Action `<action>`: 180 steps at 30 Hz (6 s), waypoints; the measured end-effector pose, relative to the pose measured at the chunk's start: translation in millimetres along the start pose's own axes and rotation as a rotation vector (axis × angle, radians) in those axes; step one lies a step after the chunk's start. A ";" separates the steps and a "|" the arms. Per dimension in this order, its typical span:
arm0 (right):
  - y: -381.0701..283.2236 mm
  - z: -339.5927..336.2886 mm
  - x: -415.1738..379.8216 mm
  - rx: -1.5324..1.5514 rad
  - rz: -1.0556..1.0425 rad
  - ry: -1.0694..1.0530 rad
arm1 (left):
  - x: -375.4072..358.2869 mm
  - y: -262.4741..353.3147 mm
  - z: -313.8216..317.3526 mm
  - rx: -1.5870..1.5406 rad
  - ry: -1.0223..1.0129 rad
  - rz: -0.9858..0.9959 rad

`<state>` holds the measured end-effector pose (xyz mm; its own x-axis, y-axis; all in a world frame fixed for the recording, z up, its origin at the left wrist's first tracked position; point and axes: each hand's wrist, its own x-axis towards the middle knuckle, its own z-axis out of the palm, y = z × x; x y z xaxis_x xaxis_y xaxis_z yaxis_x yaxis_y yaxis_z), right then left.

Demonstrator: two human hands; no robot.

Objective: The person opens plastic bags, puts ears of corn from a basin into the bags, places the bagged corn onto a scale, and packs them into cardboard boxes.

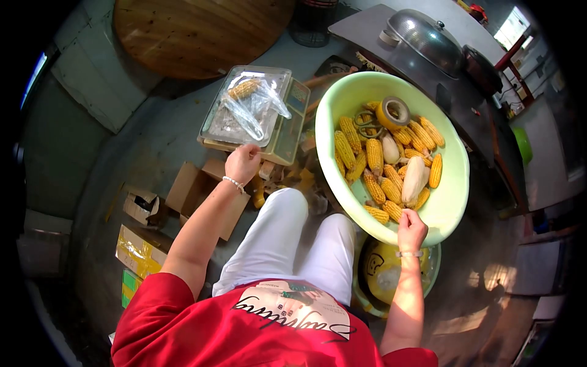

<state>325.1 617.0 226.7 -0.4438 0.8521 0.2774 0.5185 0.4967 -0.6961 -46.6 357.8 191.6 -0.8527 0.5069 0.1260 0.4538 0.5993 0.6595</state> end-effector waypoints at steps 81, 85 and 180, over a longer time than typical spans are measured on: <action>10.6 0.8 -1.2 -0.021 -0.076 0.013 | 184.9 10.2 -187.0 -0.395 0.222 0.130; 13.2 -1.0 0.2 -0.043 -0.057 -0.020 | 118.1 16.7 -222.3 0.097 0.267 0.274; -11.7 -4.4 0.6 -0.119 0.338 -0.175 | -154.1 -360.9 200.3 0.306 -0.928 -0.421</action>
<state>322.0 612.5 237.9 -0.3460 0.9350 -0.0785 0.7332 0.2172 -0.6444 -27.1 187.4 -214.3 -0.4832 0.4195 -0.7685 0.3242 0.9011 0.2880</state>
